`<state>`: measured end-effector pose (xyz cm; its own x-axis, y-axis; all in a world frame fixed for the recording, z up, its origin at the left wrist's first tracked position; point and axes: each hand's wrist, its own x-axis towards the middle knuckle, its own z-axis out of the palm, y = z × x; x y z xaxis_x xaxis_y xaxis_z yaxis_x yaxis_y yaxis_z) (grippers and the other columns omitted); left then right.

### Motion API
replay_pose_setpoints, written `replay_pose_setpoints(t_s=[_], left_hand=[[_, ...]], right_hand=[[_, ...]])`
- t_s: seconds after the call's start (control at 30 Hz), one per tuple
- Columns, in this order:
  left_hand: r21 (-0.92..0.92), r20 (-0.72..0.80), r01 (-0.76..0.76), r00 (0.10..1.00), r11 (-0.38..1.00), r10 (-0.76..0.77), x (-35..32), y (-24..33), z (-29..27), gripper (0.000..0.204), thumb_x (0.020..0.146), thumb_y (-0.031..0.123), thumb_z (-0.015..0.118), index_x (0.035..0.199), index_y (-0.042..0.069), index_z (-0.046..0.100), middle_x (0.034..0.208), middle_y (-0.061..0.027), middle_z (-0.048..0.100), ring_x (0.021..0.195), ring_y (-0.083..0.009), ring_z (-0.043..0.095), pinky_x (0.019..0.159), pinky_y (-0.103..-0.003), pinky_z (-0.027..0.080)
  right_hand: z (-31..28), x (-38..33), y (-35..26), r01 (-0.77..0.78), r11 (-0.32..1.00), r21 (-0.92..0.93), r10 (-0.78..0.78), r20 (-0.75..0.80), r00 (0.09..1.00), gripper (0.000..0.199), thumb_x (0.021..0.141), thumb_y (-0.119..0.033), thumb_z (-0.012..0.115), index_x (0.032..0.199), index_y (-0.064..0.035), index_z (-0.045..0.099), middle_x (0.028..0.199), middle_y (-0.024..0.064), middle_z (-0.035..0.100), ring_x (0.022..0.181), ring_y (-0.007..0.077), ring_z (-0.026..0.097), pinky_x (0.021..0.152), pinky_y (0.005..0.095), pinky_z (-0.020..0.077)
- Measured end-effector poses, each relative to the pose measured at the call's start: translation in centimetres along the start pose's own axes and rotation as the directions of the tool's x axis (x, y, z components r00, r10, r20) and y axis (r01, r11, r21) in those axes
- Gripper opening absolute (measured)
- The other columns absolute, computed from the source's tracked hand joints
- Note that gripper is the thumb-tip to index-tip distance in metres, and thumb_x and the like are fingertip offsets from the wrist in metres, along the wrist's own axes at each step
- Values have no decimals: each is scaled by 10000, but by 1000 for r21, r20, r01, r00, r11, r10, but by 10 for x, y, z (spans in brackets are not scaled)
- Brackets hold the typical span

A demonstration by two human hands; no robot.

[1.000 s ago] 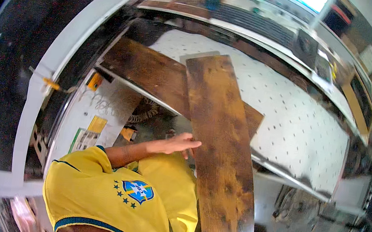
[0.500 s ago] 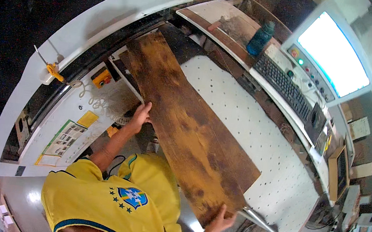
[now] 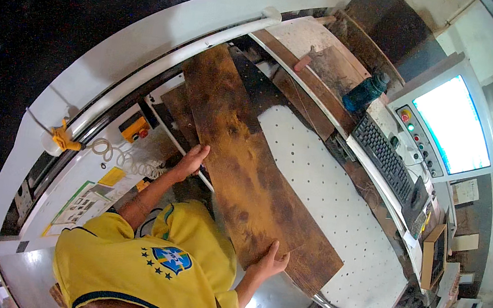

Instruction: The person handles wood boards by moving them from a workspace surface to a stack, then repositions other boards on the work surface.

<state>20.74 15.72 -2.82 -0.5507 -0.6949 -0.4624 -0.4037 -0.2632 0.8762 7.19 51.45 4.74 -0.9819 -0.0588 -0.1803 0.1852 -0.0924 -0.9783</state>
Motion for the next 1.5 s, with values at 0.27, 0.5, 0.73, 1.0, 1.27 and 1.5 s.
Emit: replay_pose_setpoints(t_s=[0.27,0.5,0.73,1.0,1.27,1.5], left_hand=[[208,216,-521,850,828,481,27,53,13,556,1136,530,373,917,58,569,712,-46,522,634,-227,534,701,-436,495],[506,192,-622,757,598,625,65,55,37,388,1048,365,631,1144,-11,640,1137,-217,645,1082,-377,607,937,-536,503],[722,-93,-341,815,602,572,136,71,50,645,990,416,679,1409,-57,549,1492,-243,510,1428,-434,413,1172,-606,339],[816,-230,-105,843,568,487,183,95,53,1054,960,763,501,1589,-70,348,1695,-248,250,1594,-386,162,1287,-543,76],[879,-318,38,789,475,526,223,112,64,1245,878,872,512,1509,-194,387,1655,-380,220,1578,-472,161,1272,-595,100],[910,-285,21,758,414,587,236,102,38,1293,851,924,472,1468,-211,432,1616,-405,277,1558,-494,208,1245,-620,185]], right_hand=[[31,145,-2,122,967,-226,-107,75,991,242,952,-162,789,1015,43,677,848,51,670,725,150,614,616,339,474],[58,302,-37,47,970,-239,-30,75,997,533,942,-221,780,1366,58,617,1263,179,683,1172,285,641,996,430,501],[14,341,-2,553,202,-808,-375,458,806,702,910,-342,813,1459,16,562,1495,223,558,1390,407,508,1167,496,398],[-10,339,25,737,363,-570,-487,559,671,515,903,-218,808,1341,12,663,1478,244,578,1378,428,525,1159,540,396],[1,360,-2,697,393,-600,-427,552,716,751,796,-389,897,1393,-23,627,1500,166,573,1415,389,485,1184,523,380],[16,375,-2,756,274,-595,-357,667,654,804,768,-418,909,1404,-22,618,1525,156,555,1431,367,477,1192,524,364]])
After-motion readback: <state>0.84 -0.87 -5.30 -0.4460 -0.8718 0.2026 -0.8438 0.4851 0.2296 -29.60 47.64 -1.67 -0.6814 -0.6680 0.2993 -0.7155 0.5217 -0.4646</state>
